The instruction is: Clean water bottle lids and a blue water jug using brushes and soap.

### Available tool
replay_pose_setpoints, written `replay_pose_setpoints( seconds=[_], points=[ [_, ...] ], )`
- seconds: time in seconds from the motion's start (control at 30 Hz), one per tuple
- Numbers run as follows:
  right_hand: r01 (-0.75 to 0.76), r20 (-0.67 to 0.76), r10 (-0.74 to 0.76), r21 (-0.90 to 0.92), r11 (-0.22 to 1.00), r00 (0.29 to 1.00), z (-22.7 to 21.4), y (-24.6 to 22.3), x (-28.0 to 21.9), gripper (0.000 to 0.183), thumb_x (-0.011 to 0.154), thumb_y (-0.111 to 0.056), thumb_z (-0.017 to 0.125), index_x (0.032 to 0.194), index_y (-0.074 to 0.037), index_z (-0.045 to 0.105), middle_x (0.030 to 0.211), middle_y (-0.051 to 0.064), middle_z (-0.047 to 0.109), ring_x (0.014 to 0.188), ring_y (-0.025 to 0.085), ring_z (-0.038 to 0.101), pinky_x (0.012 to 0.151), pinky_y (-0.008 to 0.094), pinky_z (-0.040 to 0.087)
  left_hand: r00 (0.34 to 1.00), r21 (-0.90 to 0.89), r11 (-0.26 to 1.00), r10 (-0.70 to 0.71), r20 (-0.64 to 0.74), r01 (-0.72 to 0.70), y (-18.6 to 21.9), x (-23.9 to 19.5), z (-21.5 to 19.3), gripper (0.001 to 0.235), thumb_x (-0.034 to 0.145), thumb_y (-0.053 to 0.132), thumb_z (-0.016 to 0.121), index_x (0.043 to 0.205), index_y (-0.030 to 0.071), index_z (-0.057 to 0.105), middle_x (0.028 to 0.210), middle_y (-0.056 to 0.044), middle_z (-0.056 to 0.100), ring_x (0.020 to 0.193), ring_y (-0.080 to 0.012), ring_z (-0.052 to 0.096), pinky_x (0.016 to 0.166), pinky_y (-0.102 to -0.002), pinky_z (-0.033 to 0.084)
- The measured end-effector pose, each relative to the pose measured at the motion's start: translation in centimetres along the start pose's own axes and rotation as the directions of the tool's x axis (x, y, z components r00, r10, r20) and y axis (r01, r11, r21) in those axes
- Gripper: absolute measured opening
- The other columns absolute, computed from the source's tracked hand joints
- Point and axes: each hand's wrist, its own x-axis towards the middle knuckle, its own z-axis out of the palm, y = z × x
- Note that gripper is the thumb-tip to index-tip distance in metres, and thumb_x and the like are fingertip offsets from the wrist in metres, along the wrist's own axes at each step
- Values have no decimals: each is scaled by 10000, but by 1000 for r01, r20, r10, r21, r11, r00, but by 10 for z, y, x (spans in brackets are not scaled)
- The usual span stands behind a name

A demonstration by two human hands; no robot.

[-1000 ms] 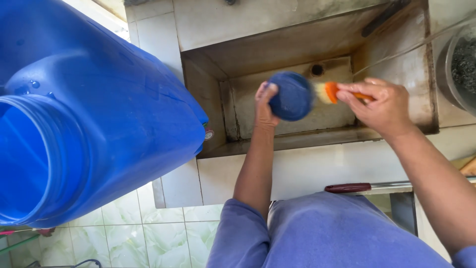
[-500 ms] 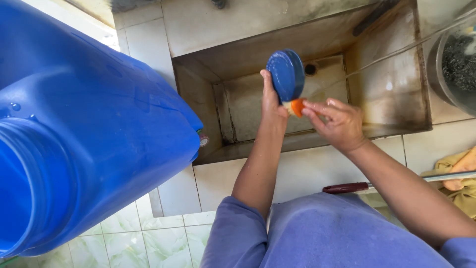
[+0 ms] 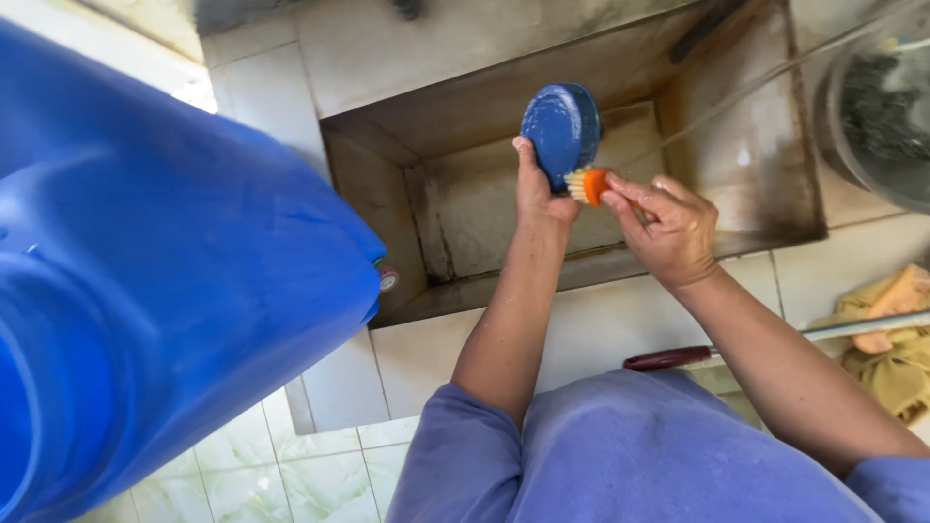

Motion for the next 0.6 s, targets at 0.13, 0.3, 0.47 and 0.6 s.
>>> replay_pose_setpoints(
  seconds=[0.13,0.3,0.47,0.6],
  points=[
    [-58,-105,53,-41,997,993,-32,14,0,184,974,-101,867,1142,-58,806,811,89,666,603,143,526,563,300,437,998,48,999,-27,63,24,-30,-9,14,658,968,660,541,1402,168,586,1390,-53,634,1218,-277,618,1055,-508,491],
    [-189,-244,132,-231,954,961,-141,80,4,155,1036,-151,813,1158,-56,809,886,95,721,712,183,657,659,314,519,992,302,952,-82,91,51,-71,-51,23,641,922,514,667,1400,99,565,1408,-101,620,1281,-307,603,1081,-567,487],
    [-208,-273,-45,-820,532,961,-218,199,15,117,971,-147,766,1074,-150,823,941,96,748,752,226,708,685,341,548,977,422,887,-213,18,186,-90,-59,9,676,870,483,725,1399,100,551,1411,-108,609,1299,-317,590,1085,-581,481],
    [-243,30,449,-807,539,893,-208,263,5,165,1055,-200,671,1092,-75,772,996,189,729,895,359,696,700,477,537,985,360,917,-171,-36,172,-85,-50,-11,721,893,593,671,1387,80,552,1384,-119,616,1265,-327,594,1064,-583,484]
  ],
)
